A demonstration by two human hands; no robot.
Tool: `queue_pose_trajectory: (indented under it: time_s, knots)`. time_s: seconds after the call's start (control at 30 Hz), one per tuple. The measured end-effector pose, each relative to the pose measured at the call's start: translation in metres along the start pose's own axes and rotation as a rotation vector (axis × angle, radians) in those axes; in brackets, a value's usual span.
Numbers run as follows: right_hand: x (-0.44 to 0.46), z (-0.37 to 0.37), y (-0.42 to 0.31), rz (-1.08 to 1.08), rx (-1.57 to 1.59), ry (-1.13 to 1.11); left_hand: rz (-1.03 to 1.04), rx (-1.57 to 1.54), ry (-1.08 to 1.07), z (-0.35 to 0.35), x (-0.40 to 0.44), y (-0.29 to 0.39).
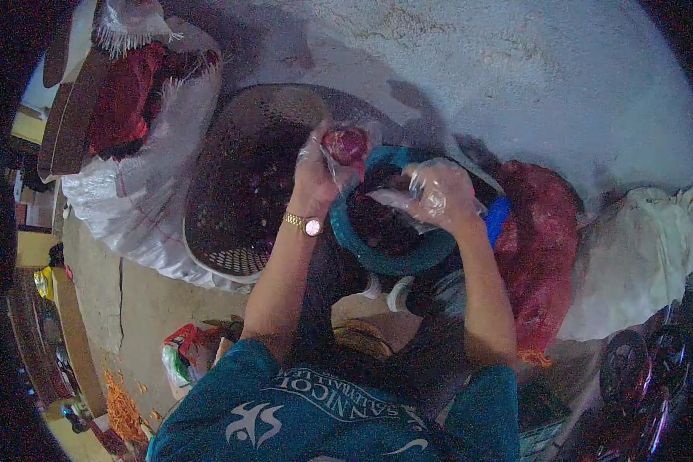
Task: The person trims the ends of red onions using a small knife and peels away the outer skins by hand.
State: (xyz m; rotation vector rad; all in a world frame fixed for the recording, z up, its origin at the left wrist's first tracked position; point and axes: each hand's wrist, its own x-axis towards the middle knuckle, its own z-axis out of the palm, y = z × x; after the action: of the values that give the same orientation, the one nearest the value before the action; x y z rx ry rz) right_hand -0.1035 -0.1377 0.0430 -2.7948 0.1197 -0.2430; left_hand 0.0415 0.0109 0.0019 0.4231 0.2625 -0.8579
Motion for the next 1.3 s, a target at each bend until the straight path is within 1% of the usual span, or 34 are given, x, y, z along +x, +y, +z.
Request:
queue_pose_trajectory:
  time_s: [0.07, 0.1, 0.13, 0.17, 0.2, 0.23, 0.33, 0.4, 0.43, 0.5, 0.53, 0.57, 0.6, 0.63, 0.7, 0.77, 0.83, 0.9, 0.93, 0.97, 1.0, 1.03, 1.07, 1.1, 1.17, 1.2, 1.27, 1.3]
  knots:
    - [0.007, -0.016, -0.007, 0.108, 0.062, -0.09, -0.02, 0.034, -0.025, 0.0, -0.004, -0.002]
    - [0.008, -0.01, -0.002, 0.108, 0.061, -0.09, -0.043, 0.068, -0.05, 0.0, -0.005, -0.003]
    - [0.008, -0.001, 0.004, 0.063, 0.018, 0.004, -0.043, 0.068, -0.05, -0.002, -0.004, -0.003]
    - [0.008, 0.006, 0.01, 0.018, -0.024, 0.098, -0.09, 0.063, -0.087, -0.005, -0.002, -0.004]
    - [0.009, 0.006, 0.009, 0.019, -0.024, 0.098, -0.137, 0.058, -0.124, -0.005, -0.003, -0.004]
    - [0.011, 0.007, 0.008, -0.013, -0.015, 0.115, -0.137, 0.059, -0.124, -0.004, -0.002, -0.005]
    - [0.014, 0.01, 0.003, -0.058, 0.008, 0.161, -0.146, 0.015, -0.063, -0.004, -0.001, -0.009]
    - [0.015, 0.011, 0.002, -0.069, 0.02, 0.189, -0.263, -0.022, -0.262, -0.004, -0.002, -0.008]
    - [0.015, 0.01, 0.001, -0.083, 0.049, 0.223, -0.262, -0.023, -0.262, -0.001, -0.005, -0.008]
    - [0.015, 0.011, 0.001, -0.099, 0.08, 0.259, -0.216, 0.091, -0.189, 0.005, -0.012, -0.009]
    - [0.014, 0.011, 0.003, -0.106, 0.065, 0.267, -0.216, 0.091, -0.189, -0.007, -0.003, -0.01]
    - [0.014, 0.011, 0.004, -0.113, 0.049, 0.275, -0.289, -0.037, -0.336, -0.027, 0.013, -0.011]
    - [0.014, 0.011, 0.003, -0.113, 0.049, 0.275, -0.362, -0.167, -0.483, -0.025, 0.013, -0.01]
    - [0.016, 0.011, 0.003, -0.094, 0.018, 0.234, -0.362, -0.167, -0.484, -0.024, 0.012, -0.01]
    - [0.017, 0.013, 0.004, -0.076, -0.013, 0.192, -0.291, 0.03, -0.243, -0.019, 0.006, -0.009]
    - [0.016, 0.019, 0.009, -0.129, -0.008, 0.222, -0.32, -0.006, -0.278, -0.027, 0.014, -0.01]
    - [0.014, 0.005, -0.008, -0.11, -0.016, 0.196, -0.35, -0.042, -0.313, -0.026, 0.013, -0.011]
    - [0.013, 0.001, -0.013, -0.093, -0.025, 0.171, -0.288, 0.046, -0.137, -0.015, 0.005, -0.012]
    - [0.013, 0.003, -0.011, -0.105, 0.004, 0.108, -0.286, 0.046, -0.138, -0.01, 0.003, -0.011]
    - [0.014, 0.004, -0.009, -0.117, 0.034, 0.044, -0.253, 0.058, -0.083, -0.007, 0.001, -0.01]
    - [0.014, 0.0, -0.012, -0.118, 0.035, 0.044, -0.219, 0.07, -0.029, -0.001, -0.002, -0.009]
    - [0.014, -0.009, -0.016, -0.08, 0.003, -0.089, -0.218, 0.07, -0.029, 0.004, -0.006, -0.007]
    - [0.013, -0.013, -0.018, -0.04, -0.029, -0.221, -0.139, 0.095, 0.014, 0.009, -0.011, -0.007]
    - [0.012, -0.011, -0.015, -0.039, -0.029, -0.222, -0.059, 0.121, 0.056, 0.012, -0.014, -0.007]
    - [0.008, -0.006, -0.006, 0.025, -0.035, -0.167, -0.058, 0.066, 0.024, 0.0, -0.005, -0.007]
    - [0.006, -0.003, -0.003, 0.025, -0.034, -0.167, -0.059, 0.012, -0.008, 0.001, -0.005, -0.006]
    - [0.001, 0.0, 0.001, 0.021, -0.056, -0.045, -0.038, 0.013, -0.005, 0.003, -0.007, -0.009]
    - [-0.001, -0.001, 0.001, 0.021, -0.057, -0.044, -0.014, 0.014, -0.001, 0.006, -0.008, -0.009]
